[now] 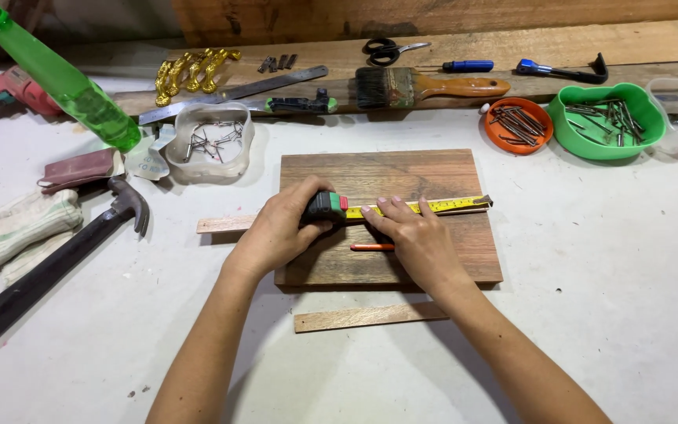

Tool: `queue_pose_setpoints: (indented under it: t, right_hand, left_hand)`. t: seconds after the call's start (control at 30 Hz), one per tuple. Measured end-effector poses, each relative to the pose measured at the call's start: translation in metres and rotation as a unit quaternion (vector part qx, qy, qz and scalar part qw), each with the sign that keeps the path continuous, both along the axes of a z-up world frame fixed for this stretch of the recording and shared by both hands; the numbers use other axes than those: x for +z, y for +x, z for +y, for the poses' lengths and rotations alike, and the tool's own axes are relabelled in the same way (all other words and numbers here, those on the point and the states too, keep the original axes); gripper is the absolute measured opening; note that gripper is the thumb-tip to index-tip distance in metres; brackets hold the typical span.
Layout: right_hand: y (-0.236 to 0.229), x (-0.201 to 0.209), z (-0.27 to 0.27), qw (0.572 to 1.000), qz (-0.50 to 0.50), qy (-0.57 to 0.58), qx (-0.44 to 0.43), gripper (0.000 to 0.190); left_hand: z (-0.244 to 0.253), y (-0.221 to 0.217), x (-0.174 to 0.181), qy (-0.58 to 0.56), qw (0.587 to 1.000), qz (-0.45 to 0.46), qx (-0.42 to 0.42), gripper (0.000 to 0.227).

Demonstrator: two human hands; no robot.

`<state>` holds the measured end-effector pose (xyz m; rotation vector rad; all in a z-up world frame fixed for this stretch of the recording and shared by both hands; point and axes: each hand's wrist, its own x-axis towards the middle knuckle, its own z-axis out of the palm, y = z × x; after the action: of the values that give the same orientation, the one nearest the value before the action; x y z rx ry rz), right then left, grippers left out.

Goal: Measure and assemble a wooden frame by joining thin wood strips together with nails and sanding.

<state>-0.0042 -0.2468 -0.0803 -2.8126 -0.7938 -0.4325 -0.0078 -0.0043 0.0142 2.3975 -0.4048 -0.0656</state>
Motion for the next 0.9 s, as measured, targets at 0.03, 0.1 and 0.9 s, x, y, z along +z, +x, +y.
queue_pose_setpoints:
  t: [0.03, 0.1, 0.9]
  right_hand:
    - [0.0, 0.0, 0.0, 1.0, 0.0, 0.0, 0.002, 0.054]
    - [0.0, 0.001, -0.001, 1.0, -0.01, -0.002, 0.008, 0.055]
    - [-0.015, 0.028, -0.017, 0.982, 0.113, 0.13, 0.081, 0.02]
  left_hand:
    - [0.0, 0.0, -0.001, 0.0, 1.0, 0.0, 0.002, 0.045]
    - [-0.001, 0.001, -0.002, -0.004, 1.0, -0.012, 0.01, 0.047]
    - [-0.01, 0.002, -0.006, 0.018, 1.0, -0.01, 0.018, 0.052]
